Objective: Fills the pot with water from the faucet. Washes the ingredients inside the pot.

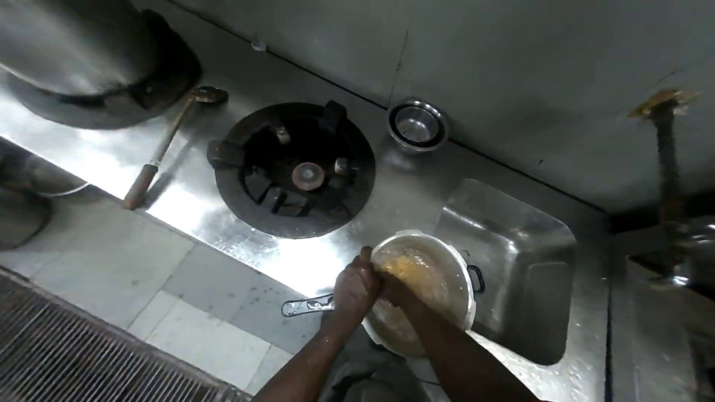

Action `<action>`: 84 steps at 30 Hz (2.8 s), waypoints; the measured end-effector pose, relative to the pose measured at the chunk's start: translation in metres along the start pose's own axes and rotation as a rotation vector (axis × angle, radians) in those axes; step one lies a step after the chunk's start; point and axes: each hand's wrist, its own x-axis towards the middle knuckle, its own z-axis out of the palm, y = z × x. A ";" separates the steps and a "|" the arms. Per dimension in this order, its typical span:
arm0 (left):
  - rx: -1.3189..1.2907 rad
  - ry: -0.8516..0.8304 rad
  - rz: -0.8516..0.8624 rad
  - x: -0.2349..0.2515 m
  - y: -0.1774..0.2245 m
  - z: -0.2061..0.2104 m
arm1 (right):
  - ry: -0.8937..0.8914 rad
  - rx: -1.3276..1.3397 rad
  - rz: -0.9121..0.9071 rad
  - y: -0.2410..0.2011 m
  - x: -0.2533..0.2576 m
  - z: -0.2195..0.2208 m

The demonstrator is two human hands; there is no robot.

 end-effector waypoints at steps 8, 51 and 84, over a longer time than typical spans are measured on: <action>0.002 -0.008 -0.009 0.000 -0.001 0.002 | -0.325 -0.189 -0.111 0.028 -0.044 -0.003; -0.005 0.094 0.051 -0.001 -0.006 0.007 | -0.140 -0.528 0.240 0.018 -0.061 -0.013; 0.015 0.145 0.052 -0.003 -0.003 0.009 | -0.174 -0.402 0.161 0.033 -0.047 -0.009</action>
